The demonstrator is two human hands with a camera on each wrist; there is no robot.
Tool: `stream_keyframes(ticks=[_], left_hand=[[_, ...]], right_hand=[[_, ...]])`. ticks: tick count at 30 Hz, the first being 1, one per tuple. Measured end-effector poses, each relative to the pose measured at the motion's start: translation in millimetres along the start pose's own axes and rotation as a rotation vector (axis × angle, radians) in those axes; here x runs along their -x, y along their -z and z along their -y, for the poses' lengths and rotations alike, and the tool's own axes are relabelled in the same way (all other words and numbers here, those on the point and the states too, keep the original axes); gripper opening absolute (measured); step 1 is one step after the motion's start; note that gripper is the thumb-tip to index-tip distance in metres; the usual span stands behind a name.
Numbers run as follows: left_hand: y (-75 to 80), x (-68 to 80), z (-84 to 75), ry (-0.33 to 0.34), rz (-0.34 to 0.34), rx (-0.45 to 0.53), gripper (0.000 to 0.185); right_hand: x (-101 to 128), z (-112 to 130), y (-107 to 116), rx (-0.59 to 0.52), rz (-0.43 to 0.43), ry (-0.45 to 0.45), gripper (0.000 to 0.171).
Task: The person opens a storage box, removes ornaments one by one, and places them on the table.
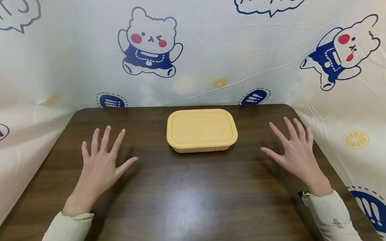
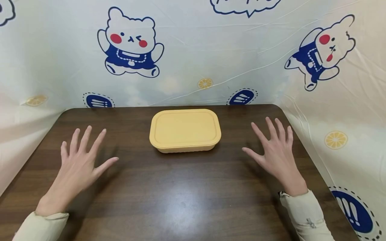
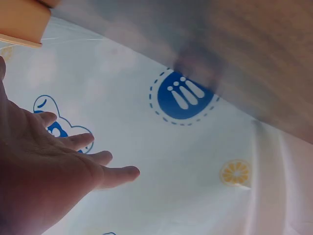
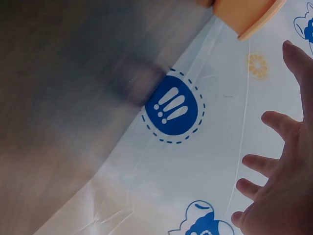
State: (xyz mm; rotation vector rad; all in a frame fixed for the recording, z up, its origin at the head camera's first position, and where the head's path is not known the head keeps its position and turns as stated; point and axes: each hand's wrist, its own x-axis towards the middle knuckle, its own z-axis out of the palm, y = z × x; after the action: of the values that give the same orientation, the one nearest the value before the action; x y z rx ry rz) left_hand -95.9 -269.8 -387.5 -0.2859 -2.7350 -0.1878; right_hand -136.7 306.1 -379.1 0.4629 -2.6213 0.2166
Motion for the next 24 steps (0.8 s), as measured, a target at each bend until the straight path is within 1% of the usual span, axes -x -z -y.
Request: stream_keyframes(ticks=[6, 13, 20, 24], left_hand=[[2.6, -8.7, -9.1, -0.013, 0.041, 0.028, 0.095], [3.0, -18.3, -19.8, -0.022, 0.089, 0.065, 0.091], [4.0, -30.6, -29.9, -0.026, 0.137, 0.125, 0.087], [1.4, -39.3, -34.9, -0.034, 0.151, 0.155, 0.084]], right_hand=[[-11, 6, 1, -0.034, 0.012, 0.004, 0.086], [-23, 12, 1, -0.046, 0.026, 0.024, 0.083], [-34, 19, 0, -0.14, 0.061, 0.017, 0.078], [-42, 25, -2, -0.18, 0.075, 0.026, 0.073]])
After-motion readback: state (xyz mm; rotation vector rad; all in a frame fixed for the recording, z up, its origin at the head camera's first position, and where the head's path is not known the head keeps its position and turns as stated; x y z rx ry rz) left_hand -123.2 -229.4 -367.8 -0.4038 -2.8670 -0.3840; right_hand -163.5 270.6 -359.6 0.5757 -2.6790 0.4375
